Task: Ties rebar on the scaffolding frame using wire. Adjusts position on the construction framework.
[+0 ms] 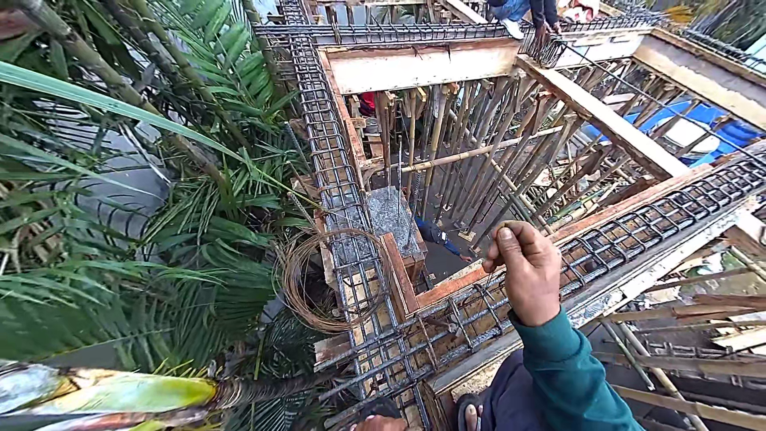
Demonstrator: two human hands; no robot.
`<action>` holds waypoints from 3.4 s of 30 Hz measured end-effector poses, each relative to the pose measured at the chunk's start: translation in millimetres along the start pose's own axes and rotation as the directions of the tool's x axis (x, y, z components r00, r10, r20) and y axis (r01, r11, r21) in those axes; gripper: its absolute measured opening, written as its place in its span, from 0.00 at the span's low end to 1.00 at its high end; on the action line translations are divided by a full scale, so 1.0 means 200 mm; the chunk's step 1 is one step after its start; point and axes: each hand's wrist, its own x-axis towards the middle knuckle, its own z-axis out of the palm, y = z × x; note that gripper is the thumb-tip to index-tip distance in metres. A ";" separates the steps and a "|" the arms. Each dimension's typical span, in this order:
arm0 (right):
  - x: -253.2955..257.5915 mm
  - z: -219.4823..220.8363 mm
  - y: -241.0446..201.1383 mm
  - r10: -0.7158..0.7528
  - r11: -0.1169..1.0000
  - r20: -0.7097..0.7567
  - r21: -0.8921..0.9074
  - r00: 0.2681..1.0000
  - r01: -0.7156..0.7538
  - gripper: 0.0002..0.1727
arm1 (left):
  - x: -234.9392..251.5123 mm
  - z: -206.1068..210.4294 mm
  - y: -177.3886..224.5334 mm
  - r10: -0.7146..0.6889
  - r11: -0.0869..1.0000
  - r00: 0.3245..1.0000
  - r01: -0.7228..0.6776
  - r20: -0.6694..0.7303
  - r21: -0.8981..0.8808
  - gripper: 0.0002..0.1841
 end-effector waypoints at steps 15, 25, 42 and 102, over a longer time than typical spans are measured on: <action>-0.30 0.27 -0.11 0.130 0.983 0.421 0.062 0.897 -0.172 0.14 | 0.05 -0.67 0.41 0.046 0.671 0.893 -0.360 -0.448 -0.648 0.21; -0.24 0.23 -0.07 0.273 0.879 0.517 0.208 0.811 -0.429 0.15 | 0.08 -0.60 0.42 -0.129 0.709 0.767 -0.372 -0.628 -0.599 0.17; -0.28 0.23 -0.06 0.026 0.997 0.429 0.055 0.903 -0.055 0.14 | -0.01 -0.59 0.48 0.024 0.997 0.465 -0.074 -0.885 -0.012 0.20; -0.22 0.18 -0.11 0.251 0.719 0.543 0.449 0.801 -0.530 0.12 | -0.02 -0.60 0.46 0.121 0.885 0.524 -0.442 -0.843 -0.147 0.14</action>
